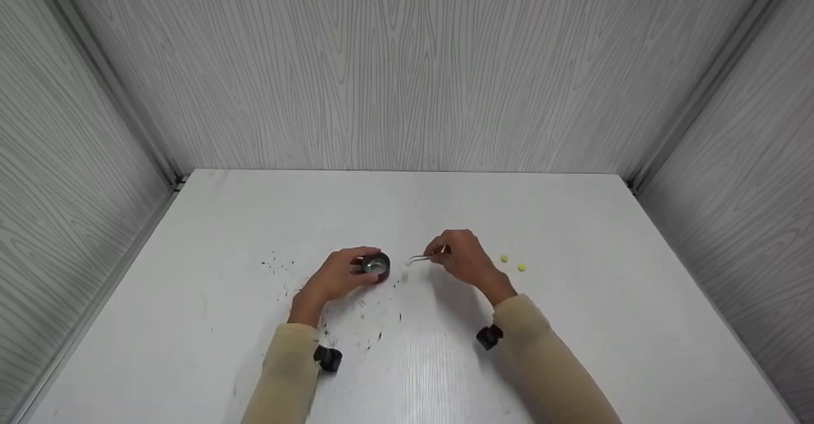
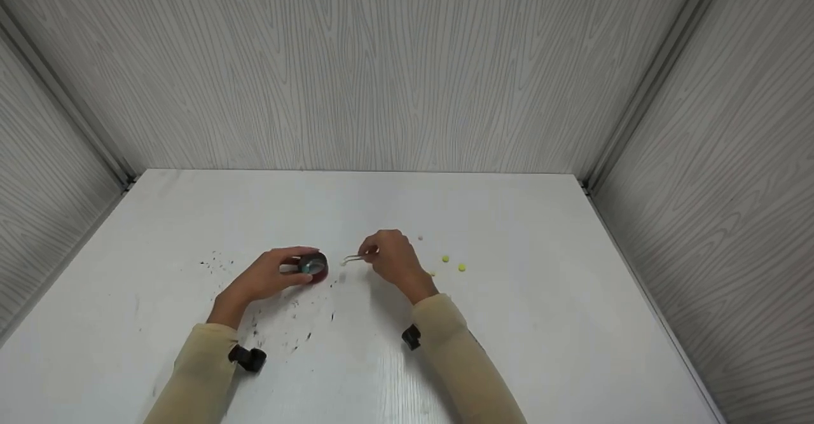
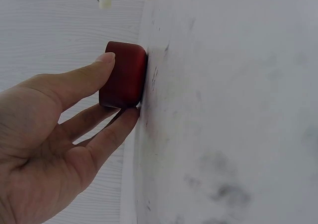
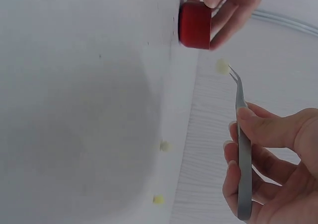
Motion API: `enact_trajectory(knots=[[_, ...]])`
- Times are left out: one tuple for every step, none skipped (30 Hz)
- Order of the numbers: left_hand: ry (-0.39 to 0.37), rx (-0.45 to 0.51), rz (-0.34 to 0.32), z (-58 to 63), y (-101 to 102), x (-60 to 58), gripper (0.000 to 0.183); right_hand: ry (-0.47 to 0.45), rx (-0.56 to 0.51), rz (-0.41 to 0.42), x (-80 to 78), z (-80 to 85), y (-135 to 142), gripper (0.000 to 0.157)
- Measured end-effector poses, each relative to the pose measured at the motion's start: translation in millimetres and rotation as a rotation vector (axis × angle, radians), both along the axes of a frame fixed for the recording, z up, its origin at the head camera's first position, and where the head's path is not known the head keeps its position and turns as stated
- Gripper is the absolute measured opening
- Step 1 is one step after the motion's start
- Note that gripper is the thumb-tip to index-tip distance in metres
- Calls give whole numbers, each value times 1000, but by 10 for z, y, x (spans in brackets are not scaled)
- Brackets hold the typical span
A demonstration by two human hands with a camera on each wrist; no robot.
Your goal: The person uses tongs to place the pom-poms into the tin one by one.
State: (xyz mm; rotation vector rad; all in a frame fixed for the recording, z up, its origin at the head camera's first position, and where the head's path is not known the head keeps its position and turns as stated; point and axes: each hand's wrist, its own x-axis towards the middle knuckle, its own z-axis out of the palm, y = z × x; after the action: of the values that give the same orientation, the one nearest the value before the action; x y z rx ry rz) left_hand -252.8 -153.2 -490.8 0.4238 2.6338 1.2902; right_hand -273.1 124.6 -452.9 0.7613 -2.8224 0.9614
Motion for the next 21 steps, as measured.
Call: enact_trajectory(knots=[[-1,0,3,1,2,0,53,4,-6,0,0,-11,-40,14],[-2,0,6,2,4,-1,53,6,-12,-1,0,-19,-78,15],[-3,1,7,4,5,-1,53,9,-18,2,0,-26,-112,15],[-3,1,9,6,5,0,54,12,-23,3,0,-33,-143,16],[-1,-2,10,7,5,0,54,13,-25,4,1,-39,-173,16],[2,-6,9,8,6,-1,54,14,-26,7,-2,-46,-201,16],[0,-6,7,8,6,-3,54,16,-26,10,-3,-53,-226,16],[-1,-7,4,7,6,-5,54,21,-21,12,-4,-61,-249,16],[-2,-10,1,5,6,-8,54,26,-19,14,-6,-70,-270,16],[-2,-13,-2,3,7,-10,54,28,-18,15,-7,-79,-289,15],[-3,-12,-6,2,9,-12,54,31,-19,15,-9,-89,-308,15],[-6,-10,-8,2,10,-15,54,35,-22,17,-9,-99,-324,15],[-8,-6,-8,0,8,-17,54,33,-25,17,-11,-110,-339,15],[-7,-6,-8,0,8,-17,54,35,-28,17,-15,-122,-355,15],[-6,-6,-6,-1,7,-18,53,34,-33,17,-19,-133,-368,14],[-4,-5,-5,0,5,-17,53,31,-36,14,-22,-144,-379,14],[-2,-3,-4,-2,3,-17,53,32,-37,13,-26,-155,-389,14],[0,-2,-4,-4,-1,-18,53,34,-36,13,-31,-165,-397,14],[1,-2,-3,-6,-2,-17,52,35,-34,11,-35,-174,-402,14],[2,-3,-3,-7,-3,-16,53,36,-33,10,-37,-180,-406,13],[3,-5,-4,-9,-4,-15,53,36,-30,8,-37,-185,-408,13]])
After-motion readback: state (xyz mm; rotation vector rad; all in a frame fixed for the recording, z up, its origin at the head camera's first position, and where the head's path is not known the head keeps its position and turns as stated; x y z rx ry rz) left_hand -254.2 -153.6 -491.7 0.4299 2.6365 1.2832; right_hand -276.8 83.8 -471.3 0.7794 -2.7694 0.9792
